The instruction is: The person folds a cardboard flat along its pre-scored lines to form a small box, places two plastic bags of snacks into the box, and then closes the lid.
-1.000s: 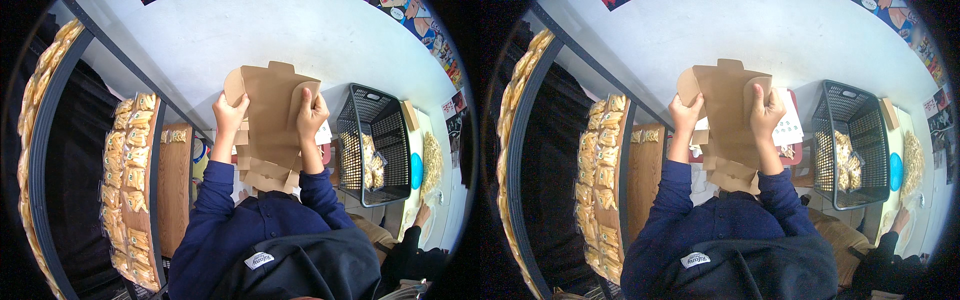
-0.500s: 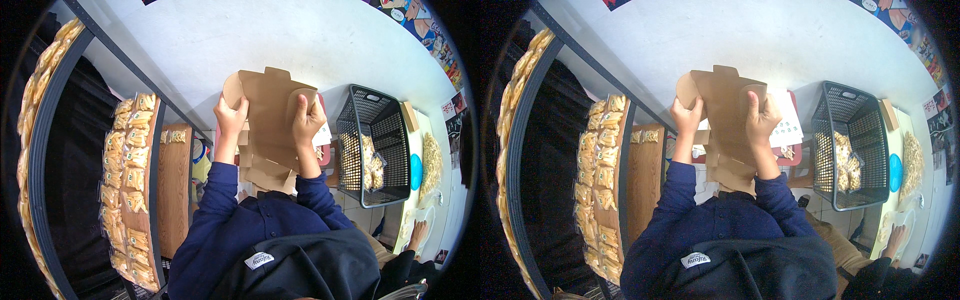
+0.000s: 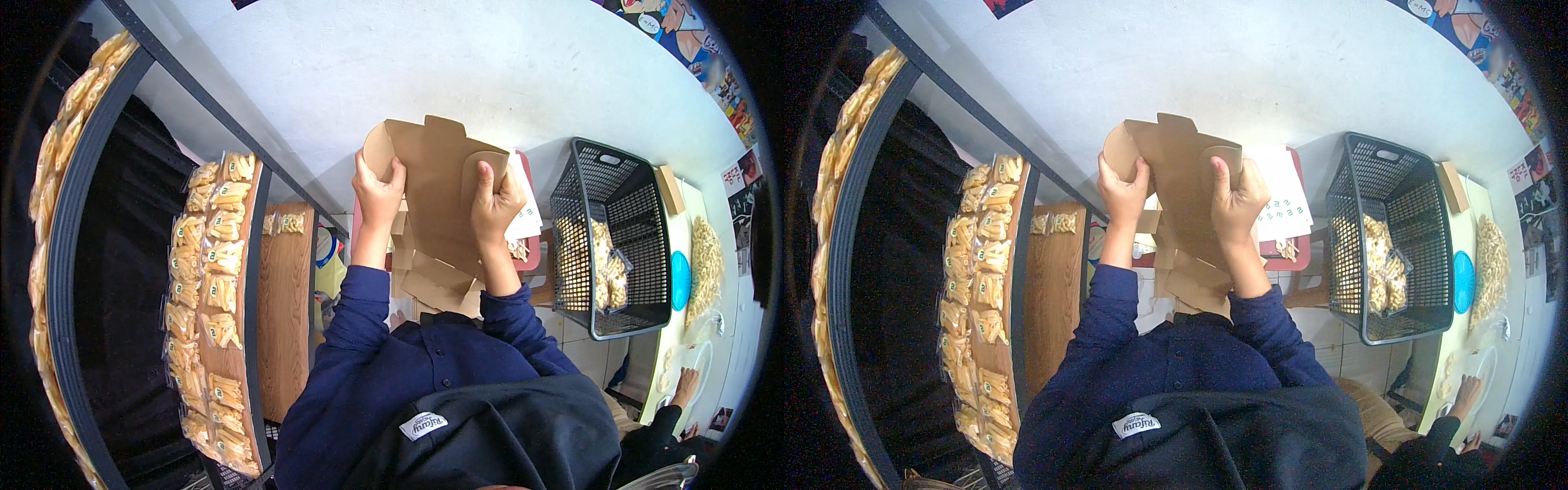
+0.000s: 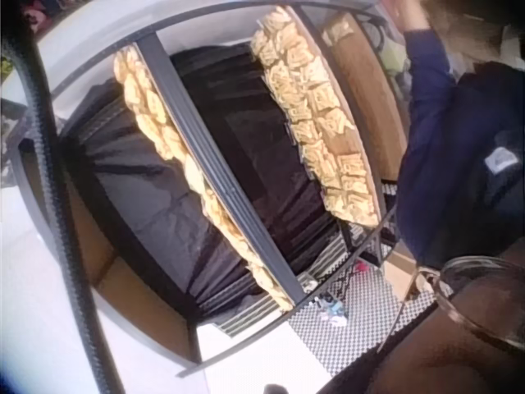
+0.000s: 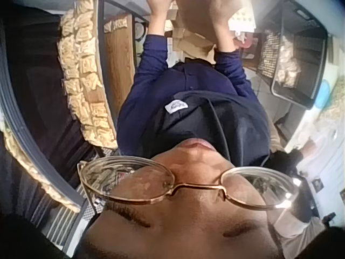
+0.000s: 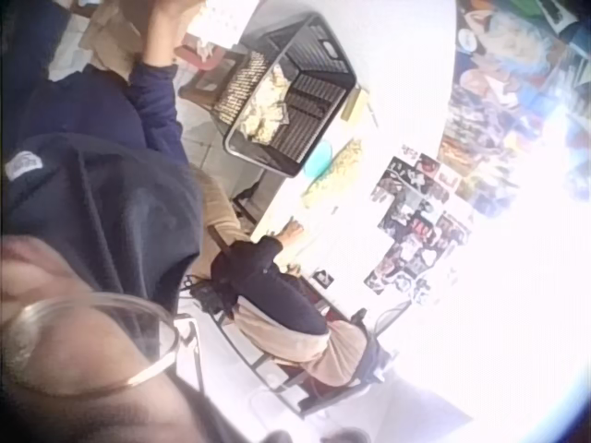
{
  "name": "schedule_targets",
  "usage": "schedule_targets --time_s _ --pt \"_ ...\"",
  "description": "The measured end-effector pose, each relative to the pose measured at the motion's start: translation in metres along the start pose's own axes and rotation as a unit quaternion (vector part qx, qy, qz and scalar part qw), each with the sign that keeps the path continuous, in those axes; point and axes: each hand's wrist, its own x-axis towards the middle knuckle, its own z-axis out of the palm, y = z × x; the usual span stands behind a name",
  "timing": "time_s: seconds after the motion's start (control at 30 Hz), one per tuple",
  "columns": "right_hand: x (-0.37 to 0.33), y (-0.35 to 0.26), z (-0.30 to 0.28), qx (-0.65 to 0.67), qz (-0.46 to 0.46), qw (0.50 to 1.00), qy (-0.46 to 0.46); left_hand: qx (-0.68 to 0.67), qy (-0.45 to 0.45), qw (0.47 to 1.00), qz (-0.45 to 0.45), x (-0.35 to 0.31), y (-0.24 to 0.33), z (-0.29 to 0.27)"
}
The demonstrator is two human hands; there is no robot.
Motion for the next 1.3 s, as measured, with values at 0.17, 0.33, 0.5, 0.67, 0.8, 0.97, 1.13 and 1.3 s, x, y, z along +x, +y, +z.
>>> schedule_targets --time_s 0.17,0.33,0.5,0.67,0.8,0.97,1.13,1.3 --pt "0.003 0.01 -0.004 -0.021 0.049 0.999 -0.008 -0.456 -0.14 0.873 -0.101 -0.002 0.001 -0.007" --pt "0.012 0.031 -0.006 0.051 0.105 0.993 0.007 -0.443 -0.278 0.84 -0.145 0.003 -0.001 -0.012" --pt "0.014 0.036 -0.006 0.13 0.173 0.976 -0.004 -0.335 -0.257 0.903 -0.083 0.006 -0.006 -0.001" --pt "0.013 0.029 -0.002 0.123 0.151 0.981 0.001 -0.274 -0.154 0.949 -0.023 0.01 -0.012 0.017" --pt "0.015 0.026 0.0 0.106 0.147 0.983 -0.006 -0.265 -0.141 0.953 -0.036 0.014 -0.01 0.019" --pt "0.022 0.03 -0.004 0.141 0.174 0.974 -0.039 -0.358 -0.183 0.913 -0.077 0.021 -0.004 0.016" --pt "0.023 0.031 -0.003 0.158 0.165 0.973 -0.046 -0.193 -0.153 0.969 0.001 0.03 -0.014 0.018" --pt "0.027 0.032 -0.004 0.155 0.174 0.971 -0.05 -0.28 -0.179 0.942 -0.043 0.034 -0.015 0.02"
